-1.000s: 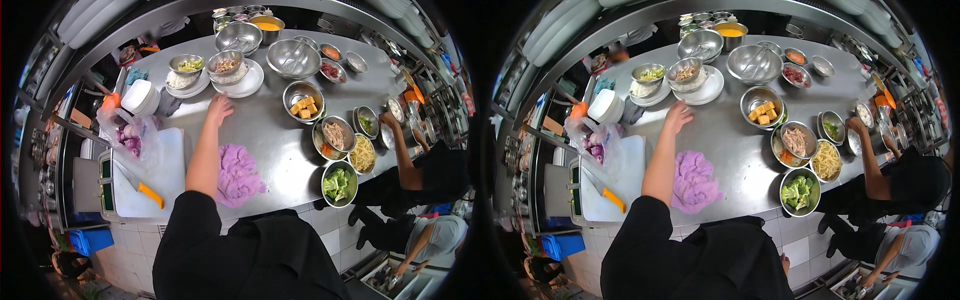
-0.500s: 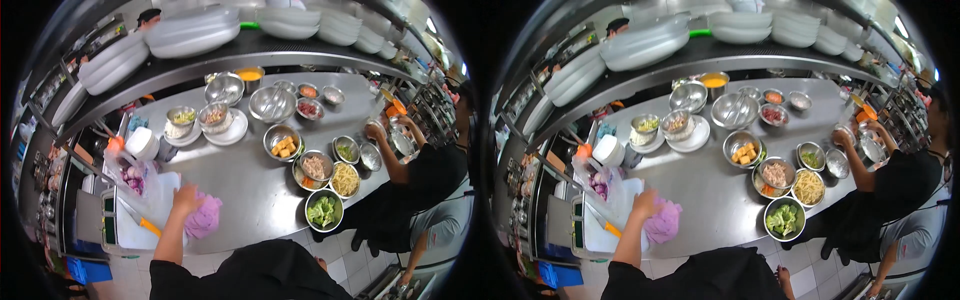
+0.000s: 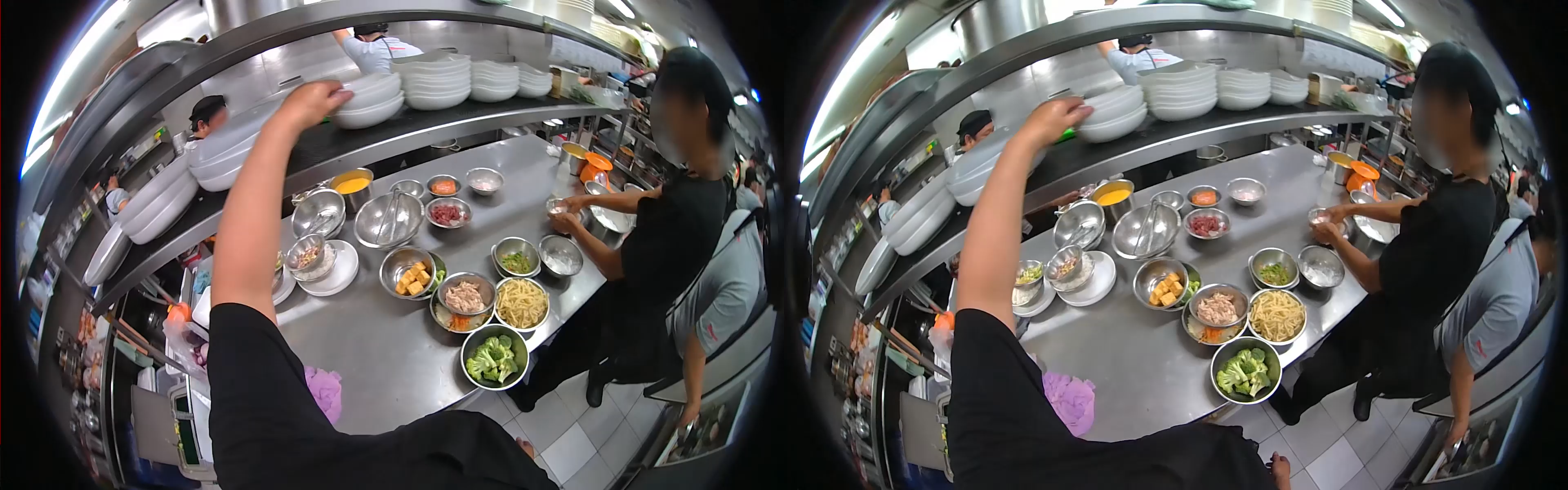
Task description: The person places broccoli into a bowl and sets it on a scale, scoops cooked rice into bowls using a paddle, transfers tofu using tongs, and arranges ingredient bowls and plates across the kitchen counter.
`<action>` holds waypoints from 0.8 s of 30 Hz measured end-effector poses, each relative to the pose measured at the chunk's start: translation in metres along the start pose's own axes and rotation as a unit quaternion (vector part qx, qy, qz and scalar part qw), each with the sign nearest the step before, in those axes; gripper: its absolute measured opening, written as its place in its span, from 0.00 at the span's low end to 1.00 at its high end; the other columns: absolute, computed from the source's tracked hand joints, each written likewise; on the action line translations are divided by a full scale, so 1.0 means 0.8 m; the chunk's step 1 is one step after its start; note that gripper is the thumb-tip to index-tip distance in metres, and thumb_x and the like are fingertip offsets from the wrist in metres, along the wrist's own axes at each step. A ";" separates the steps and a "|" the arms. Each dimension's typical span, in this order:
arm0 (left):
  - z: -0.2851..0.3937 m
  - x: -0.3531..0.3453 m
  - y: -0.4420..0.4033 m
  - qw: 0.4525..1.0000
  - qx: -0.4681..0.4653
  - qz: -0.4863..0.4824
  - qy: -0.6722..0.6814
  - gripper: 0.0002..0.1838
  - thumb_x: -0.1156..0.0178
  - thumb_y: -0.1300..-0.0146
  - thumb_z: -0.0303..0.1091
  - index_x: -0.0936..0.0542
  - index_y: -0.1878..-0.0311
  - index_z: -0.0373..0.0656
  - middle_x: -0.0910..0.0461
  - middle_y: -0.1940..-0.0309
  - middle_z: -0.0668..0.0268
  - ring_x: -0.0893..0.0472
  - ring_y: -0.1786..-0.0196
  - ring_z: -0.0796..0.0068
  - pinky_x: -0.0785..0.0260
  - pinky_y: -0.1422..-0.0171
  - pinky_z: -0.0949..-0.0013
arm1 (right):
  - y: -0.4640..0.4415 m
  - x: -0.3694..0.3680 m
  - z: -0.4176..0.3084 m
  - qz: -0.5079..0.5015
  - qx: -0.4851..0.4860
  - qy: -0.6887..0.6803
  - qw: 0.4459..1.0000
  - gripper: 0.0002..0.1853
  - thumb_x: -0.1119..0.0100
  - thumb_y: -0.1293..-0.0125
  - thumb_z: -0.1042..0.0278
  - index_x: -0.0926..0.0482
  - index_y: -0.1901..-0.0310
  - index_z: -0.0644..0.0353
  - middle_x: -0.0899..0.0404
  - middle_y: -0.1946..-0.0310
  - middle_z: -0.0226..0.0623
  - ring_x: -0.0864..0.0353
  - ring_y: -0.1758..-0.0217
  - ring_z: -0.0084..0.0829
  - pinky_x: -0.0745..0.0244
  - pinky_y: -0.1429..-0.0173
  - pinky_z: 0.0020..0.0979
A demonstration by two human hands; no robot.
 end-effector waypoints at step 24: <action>0.098 0.103 0.204 0.986 0.010 0.111 0.123 0.17 0.37 0.37 0.42 0.23 0.54 0.38 0.24 0.68 0.66 0.25 0.69 0.79 0.30 0.63 0.74 | -0.012 0.043 0.028 -0.078 -0.062 0.015 0.995 0.23 0.52 0.29 0.47 0.27 0.54 0.64 0.19 0.67 0.46 0.19 0.77 0.37 0.28 0.79 0.35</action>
Point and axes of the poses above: each hand's wrist, its own y-axis away from the middle knuckle, its own x-axis out of the back of the hand, z = x × y, the point moved 4 cm from there along -y, towards the middle knuckle
